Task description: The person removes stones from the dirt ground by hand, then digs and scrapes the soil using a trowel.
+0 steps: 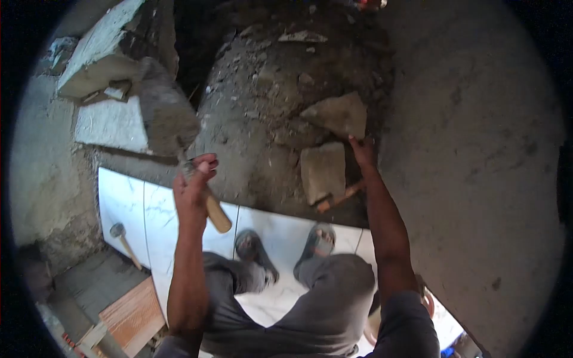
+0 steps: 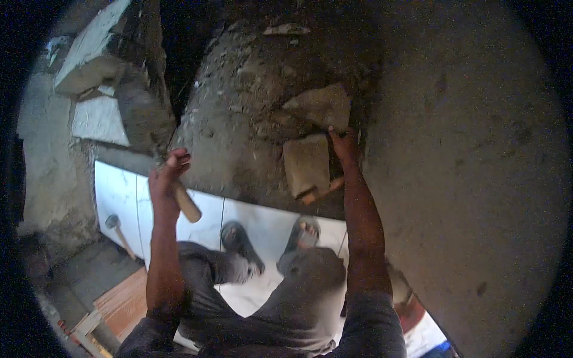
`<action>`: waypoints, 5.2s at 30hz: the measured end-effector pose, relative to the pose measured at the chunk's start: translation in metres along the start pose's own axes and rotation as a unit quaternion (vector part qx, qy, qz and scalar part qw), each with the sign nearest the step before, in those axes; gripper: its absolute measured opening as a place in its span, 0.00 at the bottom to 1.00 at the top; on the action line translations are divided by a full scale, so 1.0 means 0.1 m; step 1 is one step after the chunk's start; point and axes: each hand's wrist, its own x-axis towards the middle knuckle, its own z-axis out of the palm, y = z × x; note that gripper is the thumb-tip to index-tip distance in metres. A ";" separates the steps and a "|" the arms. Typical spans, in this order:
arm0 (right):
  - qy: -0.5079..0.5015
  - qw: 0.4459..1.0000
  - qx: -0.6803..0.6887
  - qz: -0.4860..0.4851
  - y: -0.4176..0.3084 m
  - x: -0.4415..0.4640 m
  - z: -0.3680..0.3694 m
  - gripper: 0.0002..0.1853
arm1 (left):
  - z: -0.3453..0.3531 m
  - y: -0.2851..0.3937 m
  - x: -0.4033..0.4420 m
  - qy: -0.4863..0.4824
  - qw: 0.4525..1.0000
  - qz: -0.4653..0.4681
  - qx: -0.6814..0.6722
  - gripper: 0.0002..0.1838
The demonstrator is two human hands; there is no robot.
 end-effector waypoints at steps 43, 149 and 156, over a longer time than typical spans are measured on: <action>-0.322 0.860 0.363 -0.156 -2.61 -0.69 0.59 0.35 | -0.67 0.35 -0.17 0.134 0.945 0.262 -0.146 0.17; -0.435 0.871 0.074 -0.215 -2.92 -0.77 1.85 0.13 | -0.19 0.36 -0.59 -0.360 0.801 0.156 0.452 0.35; -0.484 0.853 0.192 0.037 -1.99 -1.17 1.90 0.14 | -0.28 0.39 -0.64 -0.379 0.796 0.154 0.446 0.35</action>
